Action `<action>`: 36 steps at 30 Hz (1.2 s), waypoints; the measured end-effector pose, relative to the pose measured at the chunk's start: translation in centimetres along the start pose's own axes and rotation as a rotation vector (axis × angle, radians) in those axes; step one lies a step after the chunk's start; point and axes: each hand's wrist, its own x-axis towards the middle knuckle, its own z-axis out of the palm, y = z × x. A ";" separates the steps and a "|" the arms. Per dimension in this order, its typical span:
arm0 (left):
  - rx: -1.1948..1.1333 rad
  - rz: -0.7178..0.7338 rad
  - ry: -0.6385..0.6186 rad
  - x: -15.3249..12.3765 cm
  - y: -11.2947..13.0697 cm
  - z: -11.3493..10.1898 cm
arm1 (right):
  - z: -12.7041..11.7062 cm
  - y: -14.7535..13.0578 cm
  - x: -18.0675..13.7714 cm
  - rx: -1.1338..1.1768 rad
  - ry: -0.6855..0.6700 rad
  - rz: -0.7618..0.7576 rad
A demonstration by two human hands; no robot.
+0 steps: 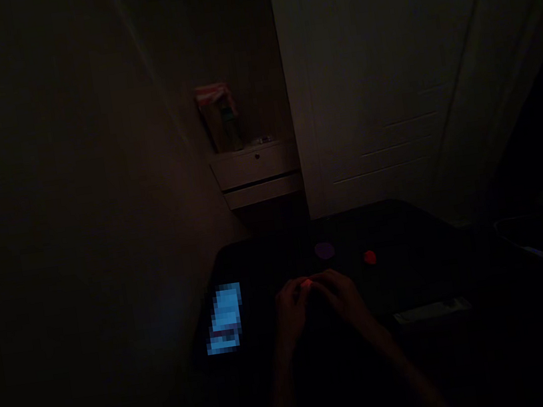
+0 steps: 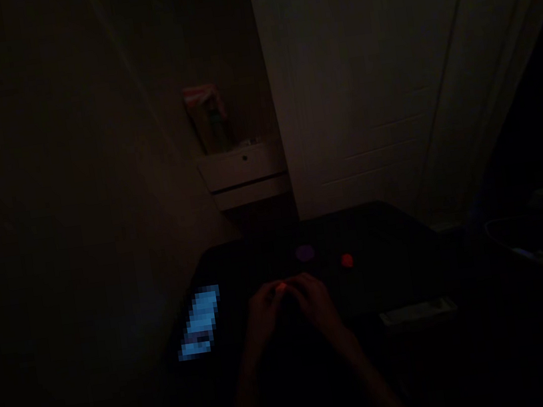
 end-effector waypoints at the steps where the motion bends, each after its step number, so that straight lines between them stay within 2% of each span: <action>1: 0.002 0.003 0.003 0.0 0.0 0.0 | 0.0 -0.1 0.0 0.001 0.003 0.003; 12: 0.034 0.061 0.007 0.0 -0.4 0.1 | 0.0 0.0 -0.1 0.008 -0.014 -0.014; 27: 0.017 0.034 -0.026 -0.3 0.3 0.1 | 0.2 0.1 -0.2 -0.085 -0.033 0.063; 32: -0.004 0.016 0.007 -0.2 0.3 0.1 | 0.1 -0.3 -0.1 -0.038 0.003 -0.007; 36: 0.016 0.005 0.027 -0.2 0.4 0.1 | 0.0 -0.6 -0.1 0.008 -0.057 -0.050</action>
